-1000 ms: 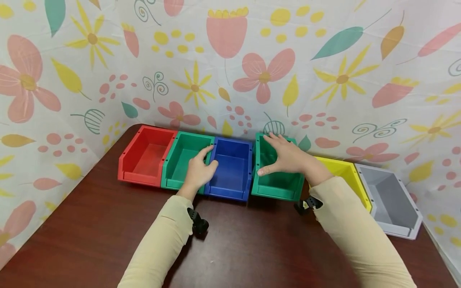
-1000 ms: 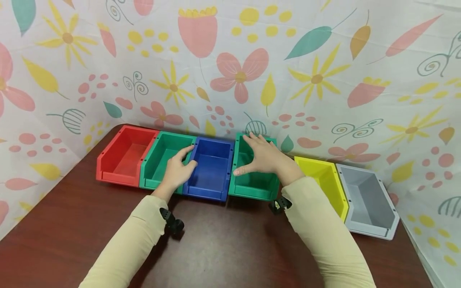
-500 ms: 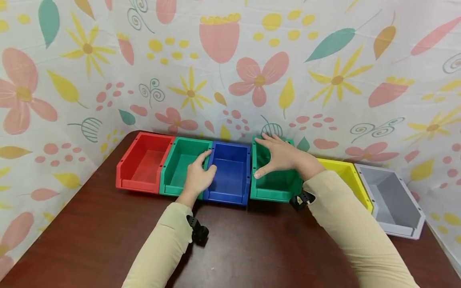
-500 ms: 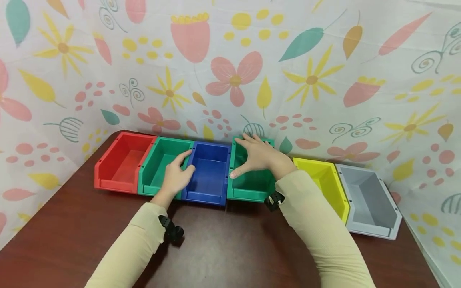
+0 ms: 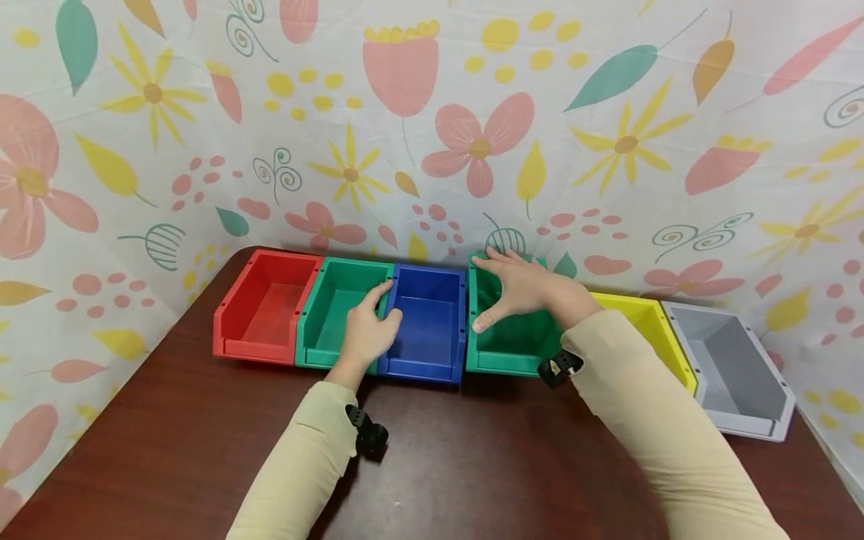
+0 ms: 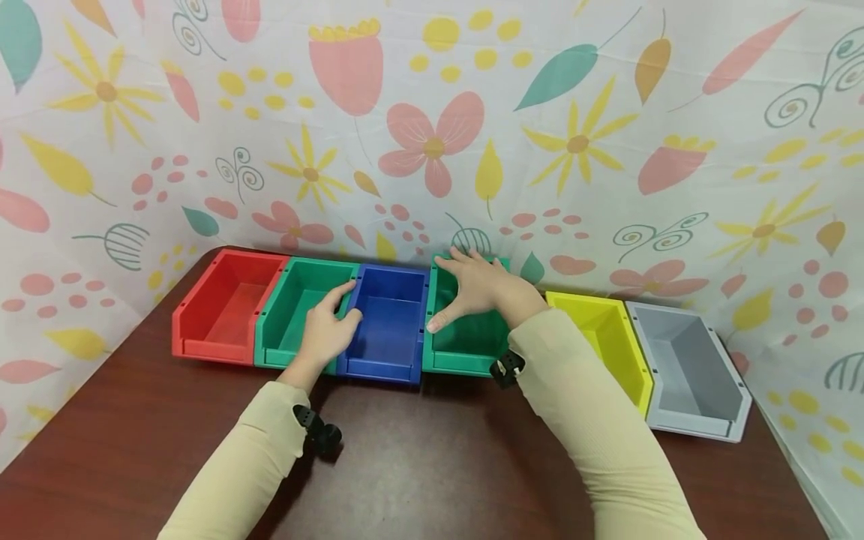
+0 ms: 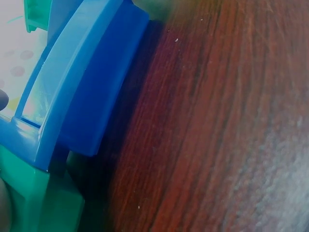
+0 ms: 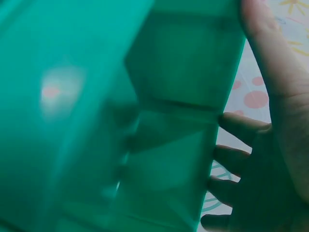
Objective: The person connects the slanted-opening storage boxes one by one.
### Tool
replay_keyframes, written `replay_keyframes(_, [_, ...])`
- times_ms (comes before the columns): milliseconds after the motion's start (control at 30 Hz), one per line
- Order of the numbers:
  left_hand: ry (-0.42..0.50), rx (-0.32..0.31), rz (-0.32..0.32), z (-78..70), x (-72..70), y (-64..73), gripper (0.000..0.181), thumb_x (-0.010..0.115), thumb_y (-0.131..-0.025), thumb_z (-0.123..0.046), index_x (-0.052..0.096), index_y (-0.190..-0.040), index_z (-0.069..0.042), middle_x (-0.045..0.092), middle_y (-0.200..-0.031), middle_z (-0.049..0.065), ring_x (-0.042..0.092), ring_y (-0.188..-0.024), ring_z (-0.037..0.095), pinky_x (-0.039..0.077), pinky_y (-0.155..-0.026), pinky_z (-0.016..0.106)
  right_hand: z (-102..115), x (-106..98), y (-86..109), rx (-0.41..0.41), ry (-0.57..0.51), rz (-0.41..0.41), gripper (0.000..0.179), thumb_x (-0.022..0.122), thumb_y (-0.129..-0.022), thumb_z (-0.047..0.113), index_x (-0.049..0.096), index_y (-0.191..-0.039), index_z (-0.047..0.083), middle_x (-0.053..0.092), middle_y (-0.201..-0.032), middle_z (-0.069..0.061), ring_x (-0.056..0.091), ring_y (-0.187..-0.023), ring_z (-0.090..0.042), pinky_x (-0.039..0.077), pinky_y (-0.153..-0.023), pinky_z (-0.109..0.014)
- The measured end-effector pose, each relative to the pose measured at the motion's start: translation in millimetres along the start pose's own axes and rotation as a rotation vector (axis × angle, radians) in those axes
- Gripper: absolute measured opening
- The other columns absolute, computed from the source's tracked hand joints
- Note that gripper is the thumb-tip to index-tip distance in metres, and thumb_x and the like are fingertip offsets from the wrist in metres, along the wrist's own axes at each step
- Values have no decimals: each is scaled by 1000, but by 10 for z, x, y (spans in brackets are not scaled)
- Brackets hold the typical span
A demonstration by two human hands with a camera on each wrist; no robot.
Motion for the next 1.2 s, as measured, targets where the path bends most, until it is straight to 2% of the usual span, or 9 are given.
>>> replay_keyframes(167, [-3, -12, 6, -6, 1, 4, 53, 49, -88, -23, 45, -140, -31, 36, -42, 0, 25, -32, 15, 28, -36, 27, 9, -22, -6, 8, -41, 77, 121, 73, -61, 68, 13, -154, 19, -1, -160, -15, -6, -144, -45, 3, -107, -70])
replay_keyframes(333, [-1, -34, 23, 12, 15, 21, 52, 50, -90, -22, 44, -140, -32, 37, -41, 0, 25, -32, 15, 29, -36, 29, 8, -27, -9, 26, -115, 142, 118, 74, -66, 62, 10, -154, 18, -5, -159, -15, -7, -144, -44, 10, -110, -66])
replay_keyframes(533, [1, -33, 10, -1, 6, 33, 51, 51, -90, -22, 45, -140, -33, 47, -46, 3, 26, -33, 15, 30, -36, 29, 27, -13, -22, 38, -92, 141, 118, 75, -65, 62, 10, -154, 18, -4, -160, -15, -6, -144, -43, 11, -110, -67])
replay_keyframes(733, [-3, -21, 16, -13, -1, 5, 52, 49, -90, -24, 43, -141, -33, 42, -43, 3, 25, -33, 15, 28, -36, 28, 40, 1, -42, 46, -76, 130, 118, 75, -66, 60, 9, -154, 17, -4, -159, -16, -8, -143, -45, 9, -108, -69])
replay_keyframes(933, [-6, 2, -8, -36, -23, -40, 52, 49, -90, -22, 44, -141, -31, 61, -61, 12, 25, -33, 15, 29, -36, 28, 22, 55, -86, 58, -70, 107, 120, 75, -65, 63, 8, -154, 19, -2, -160, -14, -7, -144, -44, 4, -105, -73])
replay_keyframes(1000, [-10, 2, -17, -40, -27, -43, 52, 50, -90, -22, 44, -141, -31, 60, -61, 12, 25, -33, 15, 29, -36, 28, 16, 85, -98, 60, -80, 93, 120, 75, -64, 63, 9, -154, 20, -2, -160, -14, -6, -144, -44, 3, -105, -73])
replay_keyframes(1100, [-26, -10, -8, -36, -14, -24, 52, 49, -90, -24, 43, -141, -32, 52, -52, 5, 25, -33, 14, 30, -36, 28, 2, 155, -95, 71, -79, 95, 121, 75, -62, 64, 9, -154, 20, -2, -160, -14, -6, -144, -44, 4, -105, -73])
replay_keyframes(1133, [-28, -19, 3, -32, -7, -12, 52, 49, -90, -24, 43, -141, -32, 45, -45, 6, 25, -33, 14, 30, -36, 28, -1, 184, -94, 75, -77, 100, 122, 75, -62, 64, 9, -154, 21, -2, -160, -14, -6, -144, -44, 5, -105, -73])
replay_keyframes(1200, [-30, -34, 10, -19, 4, 17, 52, 50, -91, -23, 42, -142, -32, 43, -44, 2, 26, -33, 15, 30, -37, 28, -3, 246, -93, 77, -72, 118, 123, 75, -61, 66, 8, -154, 20, -2, -160, -14, -6, -144, -44, 6, -105, -72])
Point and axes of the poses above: each hand's wrist, its own y-axis away from the middle knuckle, its own x-axis out of the palm, z = x × y, the point moved 4 cm from there along -y, towards the middle knuckle
